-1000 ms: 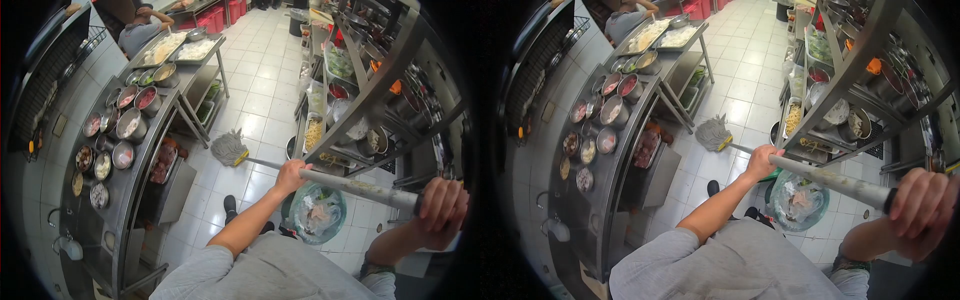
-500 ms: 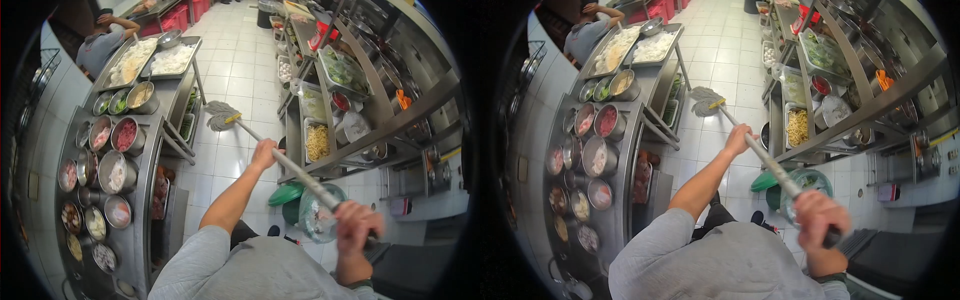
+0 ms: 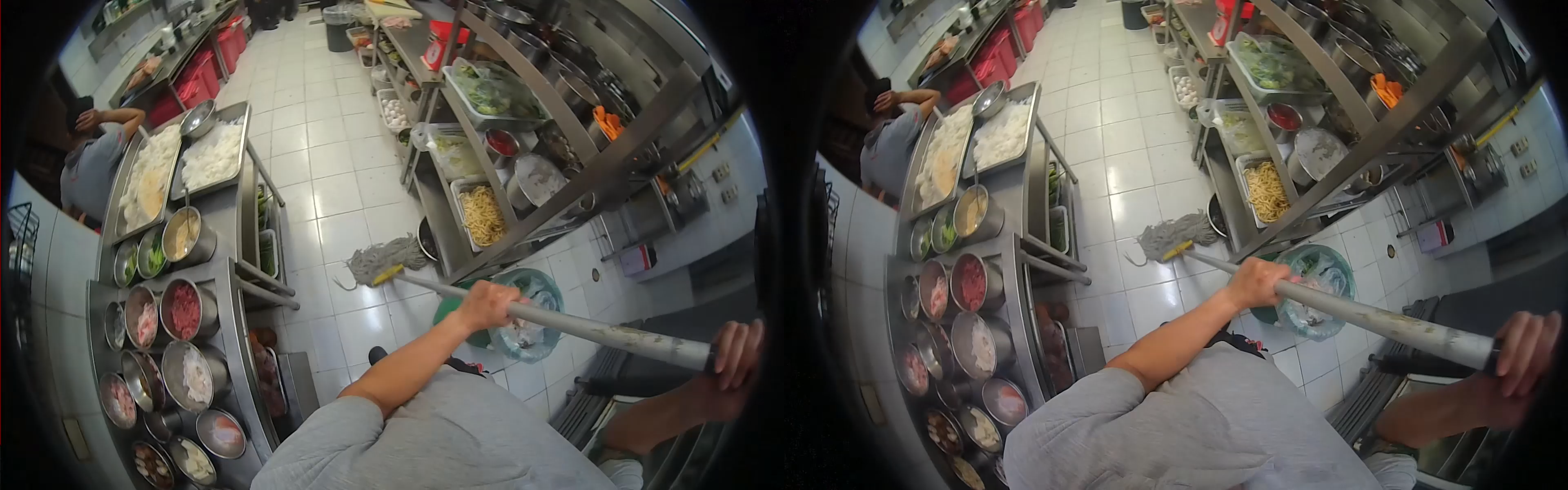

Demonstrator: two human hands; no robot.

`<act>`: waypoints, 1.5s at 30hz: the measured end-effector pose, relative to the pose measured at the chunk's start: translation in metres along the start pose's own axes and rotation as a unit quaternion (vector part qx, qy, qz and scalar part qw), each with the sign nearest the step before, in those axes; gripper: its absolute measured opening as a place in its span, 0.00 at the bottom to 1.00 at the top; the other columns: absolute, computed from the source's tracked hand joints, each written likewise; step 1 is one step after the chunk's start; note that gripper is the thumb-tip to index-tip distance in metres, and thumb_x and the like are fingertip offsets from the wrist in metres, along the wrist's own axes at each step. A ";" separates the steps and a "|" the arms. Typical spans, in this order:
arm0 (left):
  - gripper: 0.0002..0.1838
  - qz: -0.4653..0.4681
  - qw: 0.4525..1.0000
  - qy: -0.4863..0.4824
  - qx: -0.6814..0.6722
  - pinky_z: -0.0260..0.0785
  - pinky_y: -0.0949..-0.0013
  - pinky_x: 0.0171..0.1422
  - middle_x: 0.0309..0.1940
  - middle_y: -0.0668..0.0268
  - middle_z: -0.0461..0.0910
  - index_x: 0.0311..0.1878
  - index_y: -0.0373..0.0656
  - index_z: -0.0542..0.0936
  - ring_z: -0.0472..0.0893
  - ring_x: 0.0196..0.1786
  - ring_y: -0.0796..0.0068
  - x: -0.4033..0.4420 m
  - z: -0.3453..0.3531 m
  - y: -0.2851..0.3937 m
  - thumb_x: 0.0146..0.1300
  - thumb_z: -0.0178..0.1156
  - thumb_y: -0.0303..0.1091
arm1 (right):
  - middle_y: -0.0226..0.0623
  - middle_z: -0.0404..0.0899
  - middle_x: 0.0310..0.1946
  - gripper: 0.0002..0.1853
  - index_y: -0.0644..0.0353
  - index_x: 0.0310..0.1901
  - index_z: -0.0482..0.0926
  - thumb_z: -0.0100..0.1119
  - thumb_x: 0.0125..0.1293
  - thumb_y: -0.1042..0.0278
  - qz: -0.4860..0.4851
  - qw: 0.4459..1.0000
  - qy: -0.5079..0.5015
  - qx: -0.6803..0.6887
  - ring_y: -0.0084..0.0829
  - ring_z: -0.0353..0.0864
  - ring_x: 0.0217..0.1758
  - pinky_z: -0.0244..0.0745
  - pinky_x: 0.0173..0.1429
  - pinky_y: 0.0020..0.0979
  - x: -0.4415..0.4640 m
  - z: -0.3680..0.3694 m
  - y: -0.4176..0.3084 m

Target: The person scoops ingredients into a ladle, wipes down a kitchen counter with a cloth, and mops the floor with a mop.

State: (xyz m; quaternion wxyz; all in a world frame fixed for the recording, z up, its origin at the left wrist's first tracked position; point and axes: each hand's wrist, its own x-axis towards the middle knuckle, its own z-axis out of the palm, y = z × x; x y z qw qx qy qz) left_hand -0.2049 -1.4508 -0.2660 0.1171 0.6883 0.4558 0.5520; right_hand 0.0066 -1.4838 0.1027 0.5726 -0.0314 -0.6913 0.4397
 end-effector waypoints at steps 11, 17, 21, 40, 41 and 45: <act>0.16 -0.168 0.977 0.008 0.130 0.70 0.49 0.38 0.24 0.54 0.77 0.25 0.40 0.76 0.78 0.32 0.45 -0.022 -0.027 -0.201 0.54 0.70 0.41 | 0.29 0.67 0.20 0.09 0.54 0.33 0.65 0.52 0.72 0.69 0.066 0.991 0.098 -0.062 0.26 0.68 0.21 0.73 0.37 0.37 -0.130 0.058 0.177; 0.16 -0.144 0.985 0.001 0.096 0.70 0.52 0.37 0.22 0.56 0.76 0.22 0.42 0.75 0.78 0.32 0.49 -0.022 0.019 -0.102 0.55 0.70 0.40 | 0.25 0.60 0.18 0.12 0.53 0.32 0.61 0.52 0.72 0.65 0.093 0.979 0.179 -0.026 0.20 0.63 0.18 0.69 0.33 0.32 -0.116 -0.010 0.095; 0.20 -0.058 0.996 -0.065 0.010 0.69 0.54 0.32 0.17 0.59 0.73 0.18 0.44 0.72 0.77 0.25 0.52 -0.020 0.038 -0.053 0.58 0.68 0.43 | 0.22 0.63 0.13 0.14 0.54 0.29 0.59 0.53 0.70 0.70 0.017 0.982 0.186 -0.003 0.15 0.67 0.13 0.68 0.21 0.21 -0.100 -0.059 0.027; 0.14 -0.290 0.910 0.037 0.295 0.69 0.51 0.46 0.28 0.53 0.78 0.25 0.40 0.76 0.77 0.39 0.48 -0.008 -0.107 -0.311 0.55 0.70 0.36 | 0.37 0.79 0.24 0.06 0.62 0.27 0.76 0.61 0.60 0.78 0.195 0.978 -0.040 0.056 0.37 0.83 0.31 0.75 0.58 0.50 -0.073 0.007 0.354; 0.14 -0.282 0.906 0.064 0.310 0.69 0.51 0.45 0.27 0.54 0.77 0.25 0.41 0.75 0.77 0.38 0.49 -0.011 -0.100 -0.299 0.55 0.70 0.36 | 0.37 0.79 0.24 0.06 0.62 0.26 0.75 0.61 0.59 0.78 0.189 0.978 -0.049 0.067 0.37 0.83 0.31 0.75 0.58 0.50 -0.064 0.000 0.344; 0.17 -0.243 0.923 0.141 0.262 0.65 0.51 0.39 0.22 0.57 0.73 0.21 0.44 0.71 0.74 0.30 0.51 0.022 -0.060 -0.238 0.54 0.71 0.36 | 0.35 0.79 0.20 0.14 0.57 0.22 0.72 0.63 0.65 0.72 0.179 0.972 0.048 0.148 0.33 0.82 0.27 0.79 0.45 0.44 -0.007 -0.028 0.292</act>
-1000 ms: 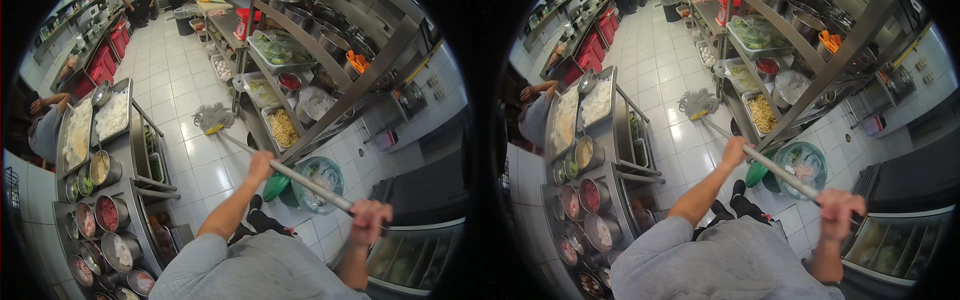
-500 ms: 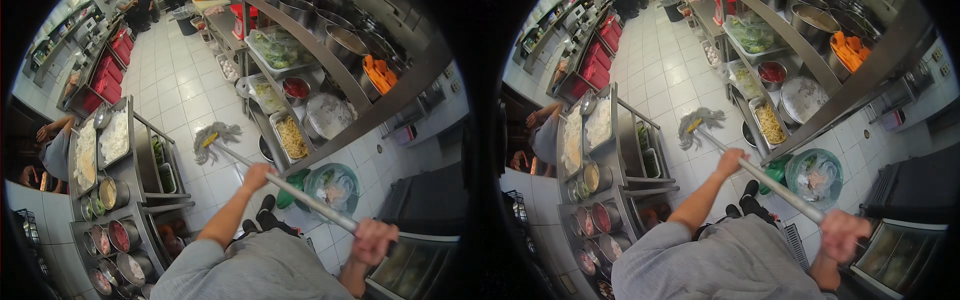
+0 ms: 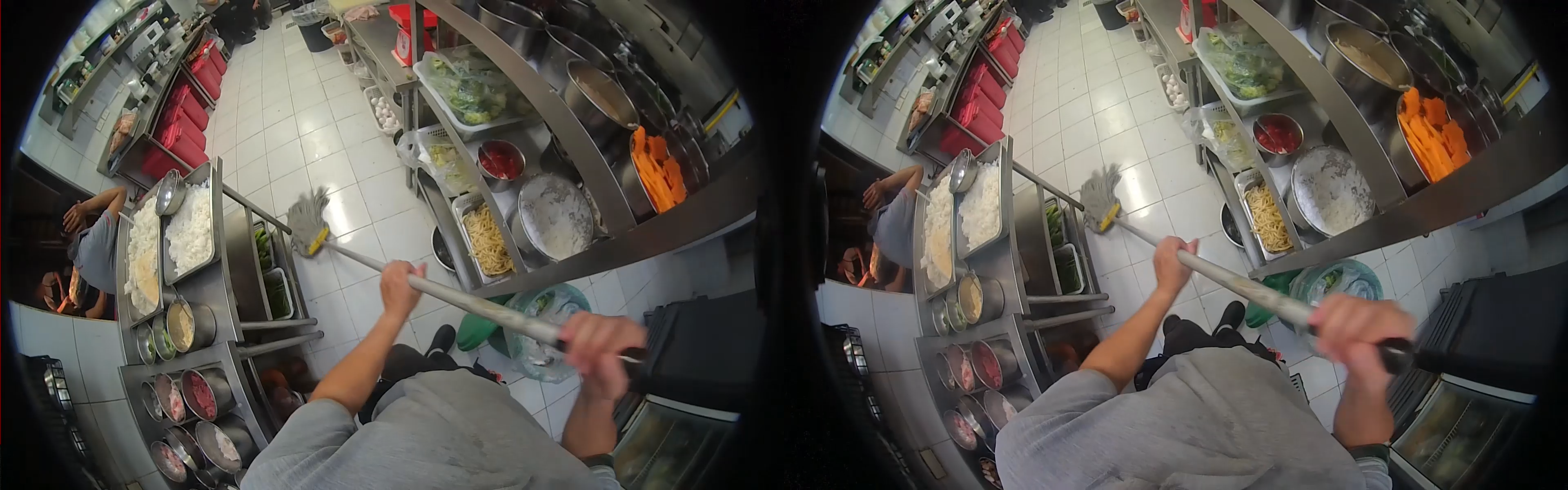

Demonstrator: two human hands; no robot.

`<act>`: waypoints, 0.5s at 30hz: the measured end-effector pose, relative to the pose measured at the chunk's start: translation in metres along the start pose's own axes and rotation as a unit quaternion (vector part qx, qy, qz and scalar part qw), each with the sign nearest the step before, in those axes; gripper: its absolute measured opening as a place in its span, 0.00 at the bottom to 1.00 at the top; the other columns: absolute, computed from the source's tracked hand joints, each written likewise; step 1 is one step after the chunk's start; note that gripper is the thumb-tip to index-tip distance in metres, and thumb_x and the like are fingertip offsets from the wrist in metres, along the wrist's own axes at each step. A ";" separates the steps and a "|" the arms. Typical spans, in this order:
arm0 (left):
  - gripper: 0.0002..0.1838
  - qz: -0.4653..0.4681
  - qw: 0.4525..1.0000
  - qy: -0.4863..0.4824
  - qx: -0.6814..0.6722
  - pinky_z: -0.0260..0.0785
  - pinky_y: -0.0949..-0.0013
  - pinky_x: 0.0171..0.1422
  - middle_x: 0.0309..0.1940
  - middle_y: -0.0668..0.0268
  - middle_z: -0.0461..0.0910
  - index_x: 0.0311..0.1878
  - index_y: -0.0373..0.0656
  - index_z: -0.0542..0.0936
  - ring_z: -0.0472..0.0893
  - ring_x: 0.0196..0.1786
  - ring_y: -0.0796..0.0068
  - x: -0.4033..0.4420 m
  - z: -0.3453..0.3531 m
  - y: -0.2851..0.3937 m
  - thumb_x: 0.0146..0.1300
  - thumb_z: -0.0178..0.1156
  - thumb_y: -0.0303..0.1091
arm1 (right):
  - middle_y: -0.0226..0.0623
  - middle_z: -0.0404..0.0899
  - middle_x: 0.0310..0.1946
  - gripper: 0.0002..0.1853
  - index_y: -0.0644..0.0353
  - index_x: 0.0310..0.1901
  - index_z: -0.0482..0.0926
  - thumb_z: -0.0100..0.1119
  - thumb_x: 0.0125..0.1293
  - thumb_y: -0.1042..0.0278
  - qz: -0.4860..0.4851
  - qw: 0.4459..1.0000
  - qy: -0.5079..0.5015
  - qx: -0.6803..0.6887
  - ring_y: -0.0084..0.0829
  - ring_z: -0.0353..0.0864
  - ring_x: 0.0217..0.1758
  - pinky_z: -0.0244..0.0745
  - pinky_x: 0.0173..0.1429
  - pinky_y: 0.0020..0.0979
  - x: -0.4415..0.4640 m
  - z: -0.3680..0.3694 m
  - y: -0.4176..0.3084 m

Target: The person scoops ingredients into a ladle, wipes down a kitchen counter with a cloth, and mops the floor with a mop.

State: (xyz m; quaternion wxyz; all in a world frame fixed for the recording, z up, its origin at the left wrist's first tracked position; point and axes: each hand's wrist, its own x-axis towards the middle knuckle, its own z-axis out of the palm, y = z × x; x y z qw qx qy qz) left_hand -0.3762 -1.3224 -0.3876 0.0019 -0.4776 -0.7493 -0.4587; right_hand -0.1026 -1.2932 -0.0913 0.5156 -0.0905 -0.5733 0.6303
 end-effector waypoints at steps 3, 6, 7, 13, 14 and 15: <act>0.18 0.060 0.996 0.033 -0.058 0.66 0.54 0.33 0.20 0.59 0.72 0.20 0.43 0.70 0.73 0.27 0.53 0.010 -0.002 0.040 0.53 0.72 0.33 | 0.32 0.76 0.15 0.19 0.54 0.19 0.68 0.64 0.67 0.68 -0.032 0.999 -0.042 -0.002 0.27 0.79 0.19 0.80 0.31 0.35 0.037 0.012 -0.047; 0.18 0.048 0.992 0.075 -0.091 0.64 0.56 0.33 0.19 0.60 0.71 0.19 0.43 0.68 0.72 0.26 0.55 0.034 -0.006 0.046 0.53 0.71 0.30 | 0.30 0.75 0.12 0.19 0.54 0.19 0.68 0.65 0.66 0.70 -0.070 0.989 -0.132 -0.016 0.25 0.76 0.14 0.79 0.26 0.32 0.059 0.036 -0.051; 0.19 0.051 0.989 0.089 -0.106 0.63 0.57 0.32 0.18 0.60 0.69 0.19 0.43 0.66 0.70 0.24 0.55 0.046 -0.007 0.039 0.54 0.70 0.28 | 0.31 0.75 0.12 0.19 0.55 0.18 0.68 0.67 0.63 0.70 -0.062 0.989 -0.130 -0.020 0.27 0.76 0.14 0.79 0.27 0.34 0.058 0.048 -0.047; 0.19 0.095 0.989 0.039 -0.103 0.64 0.55 0.40 0.20 0.58 0.68 0.20 0.42 0.66 0.70 0.28 0.51 0.111 0.019 -0.061 0.55 0.69 0.32 | 0.31 0.75 0.16 0.16 0.58 0.21 0.69 0.66 0.62 0.70 -0.001 0.989 -0.045 -0.142 0.31 0.76 0.20 0.76 0.40 0.41 0.050 0.112 0.036; 0.19 0.097 0.989 0.013 -0.107 0.64 0.54 0.41 0.21 0.58 0.69 0.20 0.42 0.67 0.70 0.29 0.50 0.120 0.022 -0.074 0.55 0.69 0.33 | 0.31 0.75 0.17 0.15 0.58 0.21 0.69 0.65 0.62 0.71 -0.003 0.986 -0.035 -0.163 0.31 0.76 0.21 0.76 0.43 0.42 0.048 0.119 0.053; 0.19 0.101 0.989 -0.013 -0.111 0.64 0.54 0.43 0.21 0.57 0.70 0.21 0.42 0.68 0.71 0.30 0.49 0.130 0.023 -0.086 0.55 0.69 0.34 | 0.32 0.75 0.18 0.14 0.58 0.22 0.69 0.64 0.62 0.71 -0.009 0.983 -0.026 -0.182 0.31 0.76 0.22 0.75 0.44 0.43 0.045 0.127 0.068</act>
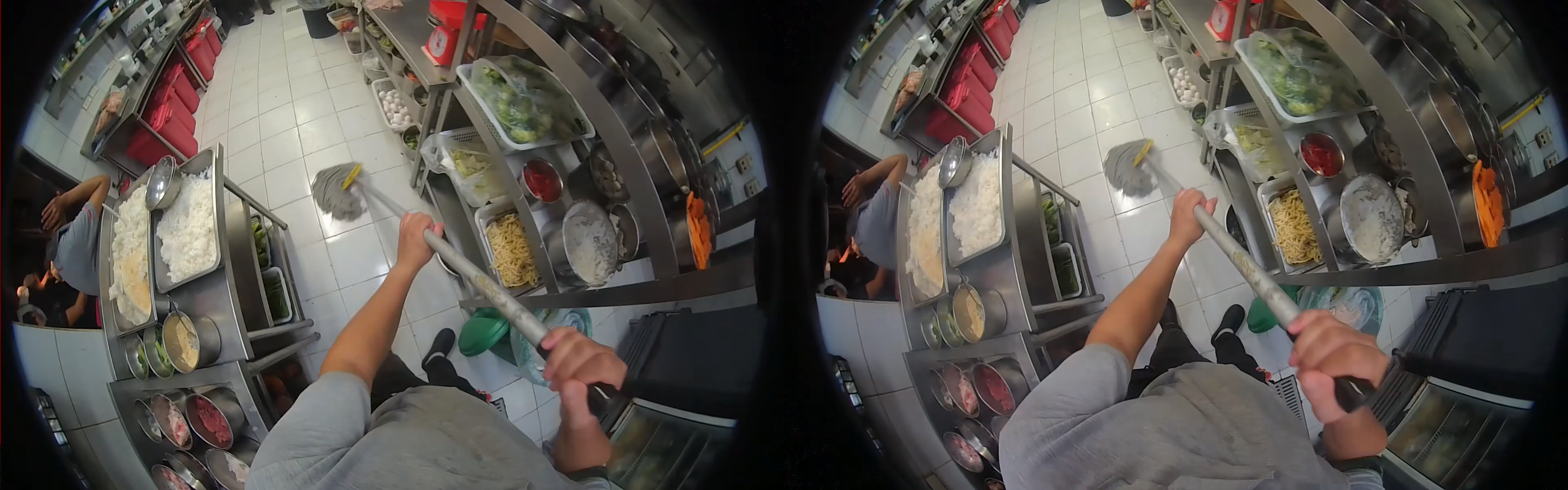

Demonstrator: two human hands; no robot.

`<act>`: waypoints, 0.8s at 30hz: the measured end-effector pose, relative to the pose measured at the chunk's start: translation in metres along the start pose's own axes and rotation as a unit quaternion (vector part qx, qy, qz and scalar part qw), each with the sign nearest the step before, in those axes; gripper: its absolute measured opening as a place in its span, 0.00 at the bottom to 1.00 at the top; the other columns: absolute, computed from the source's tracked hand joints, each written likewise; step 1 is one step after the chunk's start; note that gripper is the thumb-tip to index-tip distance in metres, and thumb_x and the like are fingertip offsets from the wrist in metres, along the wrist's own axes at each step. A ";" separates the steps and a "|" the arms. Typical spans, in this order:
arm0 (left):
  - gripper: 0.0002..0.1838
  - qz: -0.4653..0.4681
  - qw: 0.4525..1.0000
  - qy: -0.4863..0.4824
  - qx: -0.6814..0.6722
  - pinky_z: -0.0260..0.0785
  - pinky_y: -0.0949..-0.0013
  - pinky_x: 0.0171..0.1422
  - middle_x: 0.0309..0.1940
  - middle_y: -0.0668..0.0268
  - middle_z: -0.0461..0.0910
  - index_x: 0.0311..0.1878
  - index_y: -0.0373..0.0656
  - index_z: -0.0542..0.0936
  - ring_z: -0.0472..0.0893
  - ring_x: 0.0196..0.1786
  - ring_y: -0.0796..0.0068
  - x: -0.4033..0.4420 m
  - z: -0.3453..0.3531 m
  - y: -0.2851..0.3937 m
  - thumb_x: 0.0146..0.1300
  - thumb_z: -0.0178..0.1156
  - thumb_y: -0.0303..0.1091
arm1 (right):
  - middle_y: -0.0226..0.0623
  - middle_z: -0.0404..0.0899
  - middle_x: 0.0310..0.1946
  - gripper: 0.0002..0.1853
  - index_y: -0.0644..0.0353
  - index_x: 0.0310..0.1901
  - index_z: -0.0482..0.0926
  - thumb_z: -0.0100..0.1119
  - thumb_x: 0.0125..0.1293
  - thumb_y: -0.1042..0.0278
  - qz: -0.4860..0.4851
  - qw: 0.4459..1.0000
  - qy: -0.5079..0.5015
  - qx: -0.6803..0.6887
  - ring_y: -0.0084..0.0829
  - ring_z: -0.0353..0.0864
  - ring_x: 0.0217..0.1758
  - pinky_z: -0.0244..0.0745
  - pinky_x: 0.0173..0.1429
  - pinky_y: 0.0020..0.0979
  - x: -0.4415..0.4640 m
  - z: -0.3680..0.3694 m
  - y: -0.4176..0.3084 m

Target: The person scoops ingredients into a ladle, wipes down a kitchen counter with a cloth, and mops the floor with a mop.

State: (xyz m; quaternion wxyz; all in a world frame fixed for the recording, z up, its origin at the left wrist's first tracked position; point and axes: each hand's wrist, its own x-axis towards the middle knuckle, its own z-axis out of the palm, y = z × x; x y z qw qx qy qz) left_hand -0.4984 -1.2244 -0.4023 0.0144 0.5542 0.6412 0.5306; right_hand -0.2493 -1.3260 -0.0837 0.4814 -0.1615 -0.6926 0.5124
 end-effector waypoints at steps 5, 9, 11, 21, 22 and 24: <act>0.15 0.009 0.986 -0.147 -0.077 0.66 0.52 0.47 0.26 0.56 0.76 0.24 0.42 0.76 0.76 0.38 0.49 0.028 0.000 -0.012 0.54 0.69 0.40 | 0.35 0.75 0.20 0.11 0.58 0.26 0.69 0.60 0.64 0.72 -0.036 0.995 0.032 -0.088 0.32 0.77 0.25 0.74 0.45 0.43 0.002 0.043 0.004; 0.15 0.044 0.975 -0.198 -0.092 0.69 0.52 0.47 0.28 0.55 0.79 0.25 0.42 0.77 0.78 0.40 0.49 0.027 -0.005 0.016 0.55 0.69 0.42 | 0.32 0.72 0.18 0.11 0.57 0.29 0.67 0.57 0.67 0.68 -0.072 0.987 0.091 -0.113 0.29 0.74 0.22 0.73 0.43 0.41 0.012 0.068 -0.026; 0.15 0.058 0.969 -0.217 -0.099 0.70 0.53 0.47 0.29 0.56 0.80 0.25 0.42 0.78 0.78 0.40 0.50 0.022 -0.021 0.030 0.55 0.68 0.43 | 0.28 0.69 0.17 0.11 0.55 0.31 0.65 0.53 0.70 0.64 -0.099 0.983 0.079 -0.132 0.24 0.70 0.21 0.70 0.42 0.36 0.016 0.070 -0.045; 0.12 0.092 0.916 -0.388 -0.054 0.72 0.53 0.47 0.28 0.56 0.80 0.25 0.42 0.79 0.80 0.40 0.51 0.037 -0.094 0.020 0.53 0.67 0.39 | 0.27 0.71 0.14 0.16 0.52 0.27 0.66 0.62 0.68 0.60 -0.091 0.977 0.183 -0.057 0.24 0.73 0.16 0.73 0.32 0.33 0.011 0.077 -0.048; 0.15 0.094 0.917 -0.383 -0.057 0.72 0.53 0.47 0.26 0.56 0.80 0.24 0.42 0.78 0.80 0.38 0.51 0.036 -0.096 0.007 0.56 0.67 0.42 | 0.29 0.72 0.14 0.16 0.52 0.27 0.67 0.63 0.67 0.59 -0.076 0.981 0.172 -0.048 0.26 0.75 0.18 0.75 0.35 0.37 0.007 0.078 -0.039; 0.15 0.085 0.930 -0.356 -0.040 0.72 0.53 0.46 0.26 0.55 0.80 0.23 0.41 0.77 0.80 0.38 0.51 0.037 -0.101 -0.018 0.56 0.67 0.42 | 0.30 0.70 0.16 0.14 0.54 0.28 0.65 0.58 0.68 0.63 -0.063 0.984 0.161 -0.043 0.28 0.74 0.21 0.74 0.40 0.38 0.005 0.089 -0.016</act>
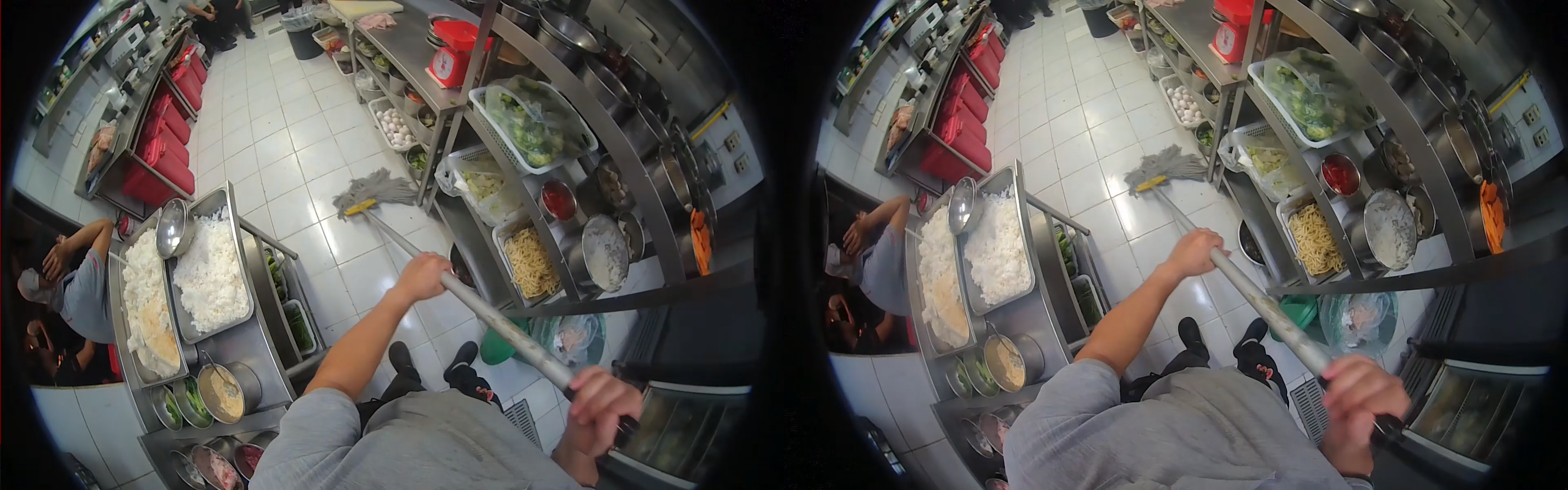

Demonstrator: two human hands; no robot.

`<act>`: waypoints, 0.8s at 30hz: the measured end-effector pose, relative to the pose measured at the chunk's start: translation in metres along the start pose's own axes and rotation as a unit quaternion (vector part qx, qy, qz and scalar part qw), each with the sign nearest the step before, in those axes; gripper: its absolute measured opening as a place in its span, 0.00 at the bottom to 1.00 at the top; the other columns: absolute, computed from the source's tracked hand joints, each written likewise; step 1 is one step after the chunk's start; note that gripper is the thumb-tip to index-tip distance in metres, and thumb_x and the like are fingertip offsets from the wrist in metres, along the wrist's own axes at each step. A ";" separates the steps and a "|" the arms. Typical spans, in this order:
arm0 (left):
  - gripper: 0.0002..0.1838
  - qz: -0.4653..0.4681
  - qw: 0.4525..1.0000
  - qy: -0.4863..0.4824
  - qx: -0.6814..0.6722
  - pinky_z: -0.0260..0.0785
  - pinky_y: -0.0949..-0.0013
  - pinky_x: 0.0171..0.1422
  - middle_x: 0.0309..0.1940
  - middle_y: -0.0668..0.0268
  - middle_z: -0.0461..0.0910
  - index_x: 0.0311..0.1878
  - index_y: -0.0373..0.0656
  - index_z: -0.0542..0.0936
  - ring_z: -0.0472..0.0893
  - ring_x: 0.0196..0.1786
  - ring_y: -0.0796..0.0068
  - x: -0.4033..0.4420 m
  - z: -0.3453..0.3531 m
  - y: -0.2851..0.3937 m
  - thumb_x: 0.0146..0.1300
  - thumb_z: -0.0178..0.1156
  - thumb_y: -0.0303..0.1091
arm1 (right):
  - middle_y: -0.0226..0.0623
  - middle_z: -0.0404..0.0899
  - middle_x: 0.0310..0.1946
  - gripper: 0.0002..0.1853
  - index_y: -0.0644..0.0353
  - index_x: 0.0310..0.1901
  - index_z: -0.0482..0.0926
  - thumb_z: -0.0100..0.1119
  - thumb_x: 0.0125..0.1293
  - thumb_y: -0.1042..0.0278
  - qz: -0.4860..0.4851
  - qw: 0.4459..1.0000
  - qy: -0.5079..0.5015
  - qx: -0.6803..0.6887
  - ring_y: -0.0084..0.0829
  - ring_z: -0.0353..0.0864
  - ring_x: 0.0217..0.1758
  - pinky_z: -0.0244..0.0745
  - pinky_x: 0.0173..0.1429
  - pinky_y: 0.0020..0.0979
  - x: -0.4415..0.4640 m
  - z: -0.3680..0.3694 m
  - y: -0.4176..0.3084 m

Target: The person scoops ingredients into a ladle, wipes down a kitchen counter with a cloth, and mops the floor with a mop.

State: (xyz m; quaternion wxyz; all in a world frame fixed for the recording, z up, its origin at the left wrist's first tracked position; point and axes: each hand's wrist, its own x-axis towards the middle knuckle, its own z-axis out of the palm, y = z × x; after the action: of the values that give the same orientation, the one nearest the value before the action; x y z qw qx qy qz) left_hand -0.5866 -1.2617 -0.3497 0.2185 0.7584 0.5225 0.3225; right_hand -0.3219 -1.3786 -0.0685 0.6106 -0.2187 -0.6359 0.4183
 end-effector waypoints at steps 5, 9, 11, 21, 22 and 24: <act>0.15 -0.049 0.997 0.028 0.048 0.72 0.52 0.45 0.25 0.54 0.79 0.21 0.41 0.77 0.80 0.37 0.50 -0.022 -0.019 -0.064 0.55 0.68 0.40 | 0.38 0.75 0.22 0.12 0.58 0.30 0.69 0.57 0.68 0.64 0.070 0.997 -0.016 0.038 0.38 0.80 0.31 0.76 0.55 0.51 -0.016 0.014 0.061; 0.15 -0.132 0.986 0.069 0.074 0.72 0.52 0.45 0.25 0.53 0.79 0.21 0.39 0.77 0.79 0.37 0.48 -0.055 -0.036 -0.121 0.54 0.68 0.39 | 0.45 0.83 0.30 0.08 0.64 0.32 0.74 0.57 0.67 0.69 0.131 0.988 -0.066 0.051 0.44 0.84 0.44 0.73 0.62 0.56 -0.024 0.029 0.119; 0.15 -0.170 0.977 0.112 0.068 0.71 0.52 0.45 0.25 0.52 0.78 0.22 0.37 0.77 0.78 0.37 0.47 -0.074 -0.043 -0.151 0.53 0.69 0.37 | 0.45 0.84 0.34 0.05 0.67 0.34 0.76 0.56 0.66 0.74 0.155 0.980 -0.122 0.031 0.46 0.84 0.50 0.73 0.63 0.52 -0.018 0.044 0.143; 0.14 -0.235 0.907 0.323 0.136 0.67 0.51 0.45 0.25 0.57 0.76 0.24 0.42 0.74 0.75 0.37 0.50 -0.070 0.001 -0.154 0.52 0.71 0.35 | 0.47 0.84 0.33 0.03 0.68 0.32 0.77 0.57 0.63 0.79 0.183 0.964 -0.185 0.058 0.46 0.83 0.49 0.73 0.62 0.49 0.035 0.017 0.163; 0.14 -0.227 0.905 0.333 0.135 0.66 0.51 0.44 0.25 0.58 0.75 0.24 0.43 0.73 0.75 0.36 0.50 -0.058 0.007 -0.139 0.52 0.71 0.35 | 0.46 0.83 0.32 0.05 0.68 0.32 0.77 0.58 0.63 0.76 0.170 0.968 -0.176 0.051 0.46 0.84 0.47 0.73 0.62 0.51 0.043 0.007 0.152; 0.14 -0.203 0.902 0.357 0.131 0.65 0.51 0.44 0.24 0.58 0.74 0.24 0.44 0.72 0.74 0.35 0.51 -0.037 0.018 -0.100 0.53 0.70 0.35 | 0.45 0.83 0.29 0.08 0.66 0.30 0.77 0.59 0.64 0.70 0.135 0.976 -0.171 0.029 0.46 0.84 0.43 0.71 0.63 0.53 0.055 -0.011 0.123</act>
State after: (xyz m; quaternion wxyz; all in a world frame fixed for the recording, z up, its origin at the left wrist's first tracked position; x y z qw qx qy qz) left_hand -0.6482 -1.2605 -0.4383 -0.0235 0.4913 0.7460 0.4490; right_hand -0.3485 -1.2637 -0.1353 0.4370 -0.2102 -0.6830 0.5463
